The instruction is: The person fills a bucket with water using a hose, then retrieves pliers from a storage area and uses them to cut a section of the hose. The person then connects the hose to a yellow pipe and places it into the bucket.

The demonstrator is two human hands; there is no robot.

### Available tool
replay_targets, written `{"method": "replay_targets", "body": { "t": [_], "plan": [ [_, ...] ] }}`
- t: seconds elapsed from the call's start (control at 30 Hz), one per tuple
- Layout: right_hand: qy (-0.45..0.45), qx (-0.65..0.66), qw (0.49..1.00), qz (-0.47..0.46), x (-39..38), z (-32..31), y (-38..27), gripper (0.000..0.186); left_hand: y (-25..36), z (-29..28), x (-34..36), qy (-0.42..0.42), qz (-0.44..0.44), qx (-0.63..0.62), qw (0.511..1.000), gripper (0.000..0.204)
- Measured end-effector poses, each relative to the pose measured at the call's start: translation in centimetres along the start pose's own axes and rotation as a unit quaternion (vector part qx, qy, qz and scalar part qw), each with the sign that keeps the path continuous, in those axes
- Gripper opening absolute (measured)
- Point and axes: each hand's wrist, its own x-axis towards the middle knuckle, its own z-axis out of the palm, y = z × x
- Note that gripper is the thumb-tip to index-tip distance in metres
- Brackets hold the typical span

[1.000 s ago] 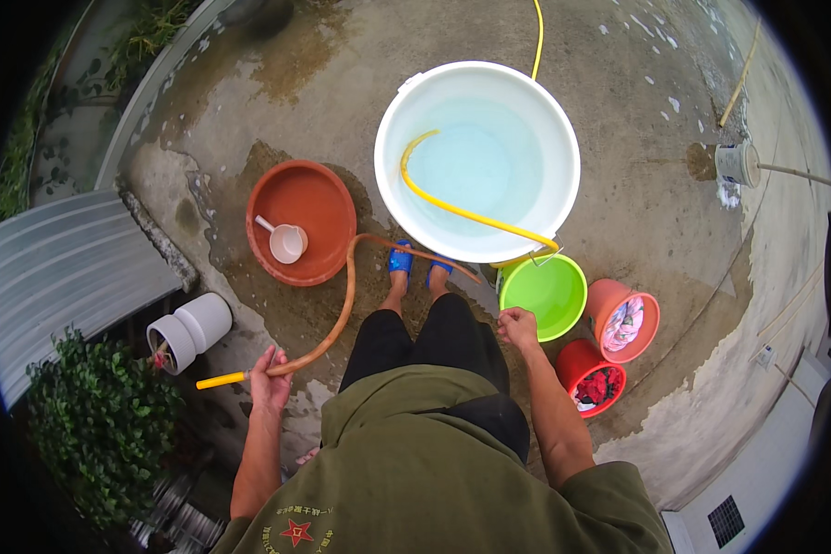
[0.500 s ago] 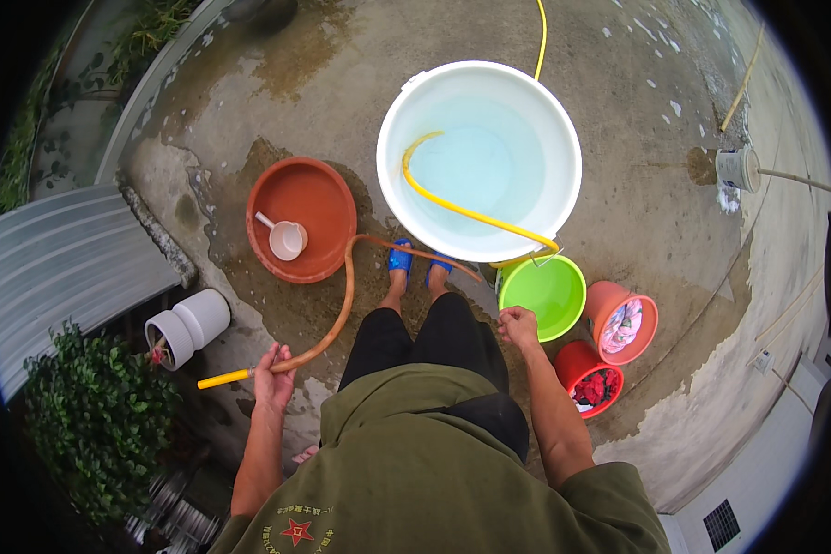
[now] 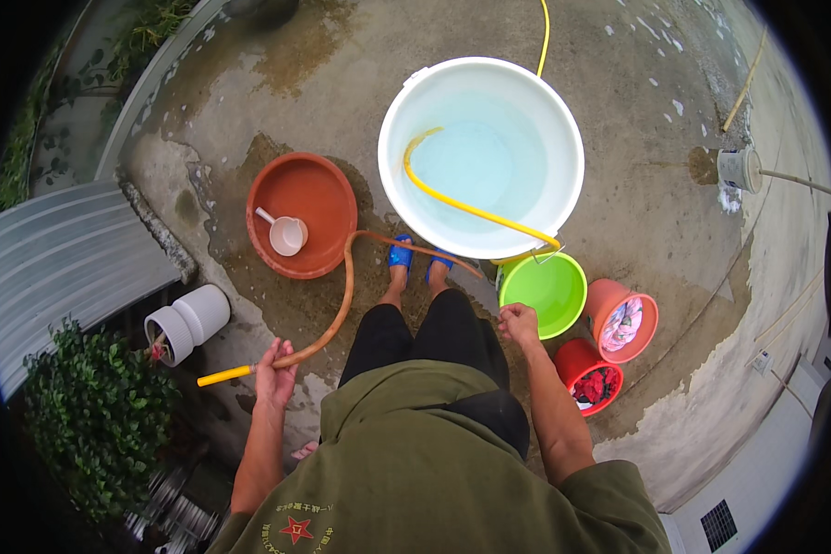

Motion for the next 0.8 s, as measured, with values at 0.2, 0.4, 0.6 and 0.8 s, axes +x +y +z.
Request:
{"method": "replay_targets", "body": {
  "t": [0.2, 0.4, 0.6, 0.8],
  "plan": [
    [0.003, -0.008, 1.0, 0.002, -0.1, 0.3, -0.2, 0.011, 0.1, -0.2, 0.0, 0.001, 0.007, -0.004, 1.0, 0.021],
    [0.0, -0.017, 1.0, 0.003, 0.0, 0.4, -0.2, 0.011, 0.1, -0.9, 0.9, 0.001, -0.002, -0.008, 1.0, 0.025],
    [0.002, -0.013, 1.0, 0.004, -0.1, 0.4, -0.3, 0.011, 0.0, -0.6, 0.9, 0.009, 0.001, -0.004, 1.0, 0.025],
    [-0.015, -0.019, 1.0, 0.008, 0.2, 0.2, 0.0, 0.016, 0.0, -0.3, 0.6, 0.002, 0.002, -0.003, 1.0, 0.025]
  ]
}}
